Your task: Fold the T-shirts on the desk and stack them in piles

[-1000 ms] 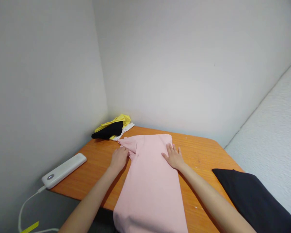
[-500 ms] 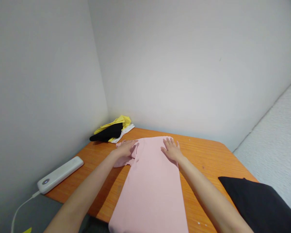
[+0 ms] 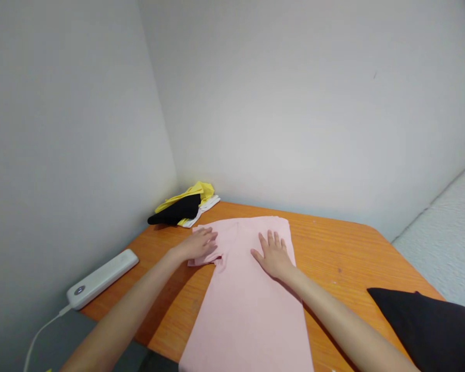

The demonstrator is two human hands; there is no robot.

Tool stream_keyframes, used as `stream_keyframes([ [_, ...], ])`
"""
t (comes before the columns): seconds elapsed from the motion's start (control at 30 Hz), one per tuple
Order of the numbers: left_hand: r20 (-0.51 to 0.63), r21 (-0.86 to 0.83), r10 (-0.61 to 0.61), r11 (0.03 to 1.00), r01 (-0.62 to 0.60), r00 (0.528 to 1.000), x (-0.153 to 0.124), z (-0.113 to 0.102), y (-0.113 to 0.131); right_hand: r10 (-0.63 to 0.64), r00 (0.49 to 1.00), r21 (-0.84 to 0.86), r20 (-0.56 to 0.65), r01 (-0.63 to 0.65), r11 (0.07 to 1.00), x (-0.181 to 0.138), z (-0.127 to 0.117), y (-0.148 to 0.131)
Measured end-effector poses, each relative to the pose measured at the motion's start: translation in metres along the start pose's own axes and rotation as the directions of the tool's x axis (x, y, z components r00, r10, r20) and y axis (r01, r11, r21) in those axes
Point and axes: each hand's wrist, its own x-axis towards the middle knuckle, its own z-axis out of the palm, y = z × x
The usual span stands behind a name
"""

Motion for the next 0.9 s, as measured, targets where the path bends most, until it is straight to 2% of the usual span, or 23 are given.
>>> stream_keyframes([
  [0.1,0.066,0.092,-0.086,0.993,0.079,0.994,0.019,0.029,0.014,0.012,0.999,0.019,0.043,-0.012,1.000,-0.008,0.008,0.012],
  [0.17,0.072,0.132,-0.099,0.987,0.089,0.992,0.036,0.038,0.020,0.026,0.998,0.011,0.048,-0.027,1.000,-0.002,0.008,0.032],
  [0.3,0.038,0.118,-0.065,0.991,0.060,0.997,0.084,0.038,0.028,0.071,0.995,-0.016,0.070,-0.070,0.997,0.028,0.003,0.072],
  [0.4,-0.002,0.114,-0.054,0.992,0.054,0.999,0.117,0.036,0.031,0.090,0.993,-0.038,0.073,-0.087,0.995,0.053,0.002,0.093],
  [0.53,-0.063,0.126,-0.065,0.989,0.072,0.996,0.139,0.036,0.032,0.067,0.995,-0.045,0.069,-0.064,0.997,0.080,0.003,0.107],
  [0.63,-0.111,0.148,-0.094,0.983,0.110,0.989,0.143,0.032,0.034,0.023,0.998,-0.051,0.057,-0.020,0.998,0.092,-0.005,0.104],
  [0.73,-0.185,0.176,-0.095,0.976,0.128,0.978,0.133,0.024,0.043,-0.024,0.998,-0.111,-0.061,0.017,0.994,0.087,-0.025,0.086],
  [0.83,-0.257,0.186,-0.049,0.978,0.099,0.965,0.103,0.013,0.059,-0.045,0.986,-0.103,-0.162,0.028,0.994,0.056,-0.058,0.061],
  [0.9,-0.322,0.156,-0.016,0.985,0.070,0.947,0.066,0.005,0.074,-0.026,0.984,-0.027,-0.175,0.022,0.999,0.017,-0.082,0.048],
])
